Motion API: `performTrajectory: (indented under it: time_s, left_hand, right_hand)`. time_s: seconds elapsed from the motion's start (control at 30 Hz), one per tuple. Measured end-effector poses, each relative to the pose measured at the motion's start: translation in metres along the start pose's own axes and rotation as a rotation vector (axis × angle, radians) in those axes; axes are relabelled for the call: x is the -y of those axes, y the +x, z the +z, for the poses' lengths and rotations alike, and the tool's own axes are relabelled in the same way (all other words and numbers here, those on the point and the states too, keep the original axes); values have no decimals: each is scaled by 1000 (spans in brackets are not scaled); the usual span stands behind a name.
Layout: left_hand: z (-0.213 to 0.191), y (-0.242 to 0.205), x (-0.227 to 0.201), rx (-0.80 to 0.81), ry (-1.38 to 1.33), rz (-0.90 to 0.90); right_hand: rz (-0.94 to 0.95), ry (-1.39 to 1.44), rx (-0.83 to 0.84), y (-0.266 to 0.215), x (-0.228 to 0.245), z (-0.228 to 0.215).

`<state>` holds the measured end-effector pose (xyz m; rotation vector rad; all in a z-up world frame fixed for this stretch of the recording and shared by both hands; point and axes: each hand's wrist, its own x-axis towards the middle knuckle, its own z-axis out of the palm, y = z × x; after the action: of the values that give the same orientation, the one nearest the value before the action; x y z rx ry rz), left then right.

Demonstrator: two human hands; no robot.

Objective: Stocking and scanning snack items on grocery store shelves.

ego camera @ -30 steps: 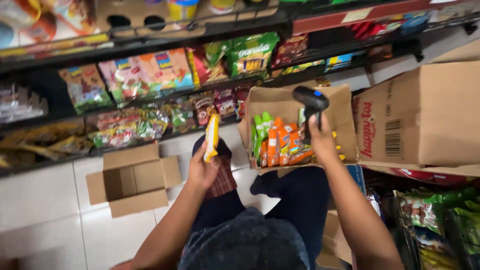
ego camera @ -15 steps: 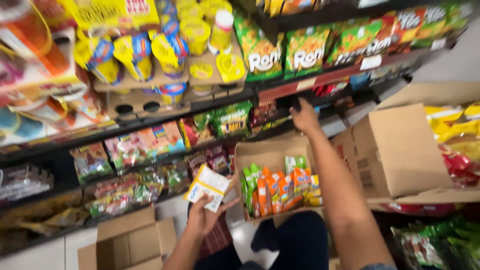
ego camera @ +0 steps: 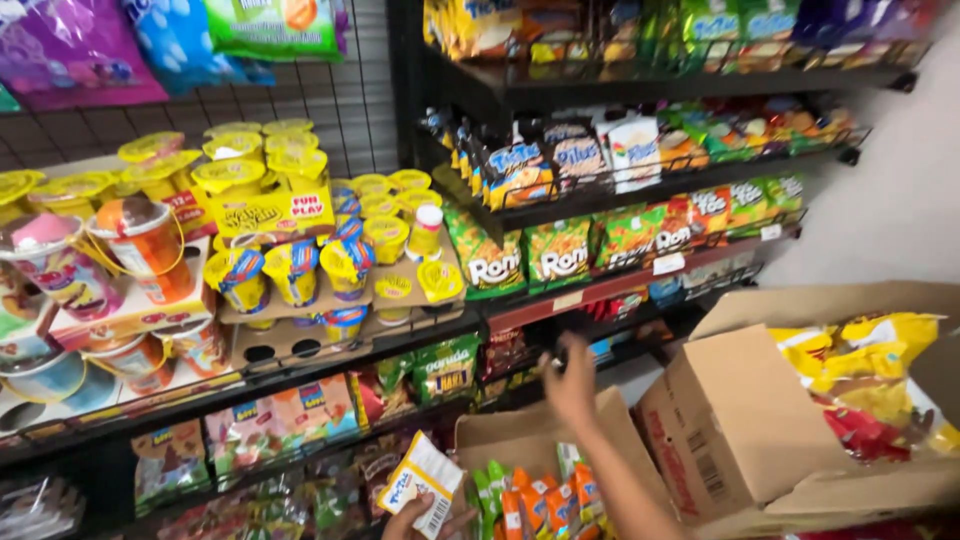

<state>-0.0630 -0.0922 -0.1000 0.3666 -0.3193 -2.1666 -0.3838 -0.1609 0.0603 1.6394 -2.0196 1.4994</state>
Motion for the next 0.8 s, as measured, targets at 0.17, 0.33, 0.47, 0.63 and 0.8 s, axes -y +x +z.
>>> performTrajectory:
  time_s: [0.17,0.33,0.47,0.63,0.8]
  left_hand:
    - [58,41,5,-38,424,180]
    - [109,67,37,91,949,357]
    - [149,51,28,256,1163,465]
    - [195,22,5,266,1233,451]
    - [216,5,0,94,1461,726]
  right_hand:
    - [279,917,639,-149,34,-13]
    - [105,1092,456,-197,-19,42]
    - [419,1141,145,-158,-17,17]
    - [465,1035,194,-126,30,-31]
    - [446,1076,164,-120,63,-50]
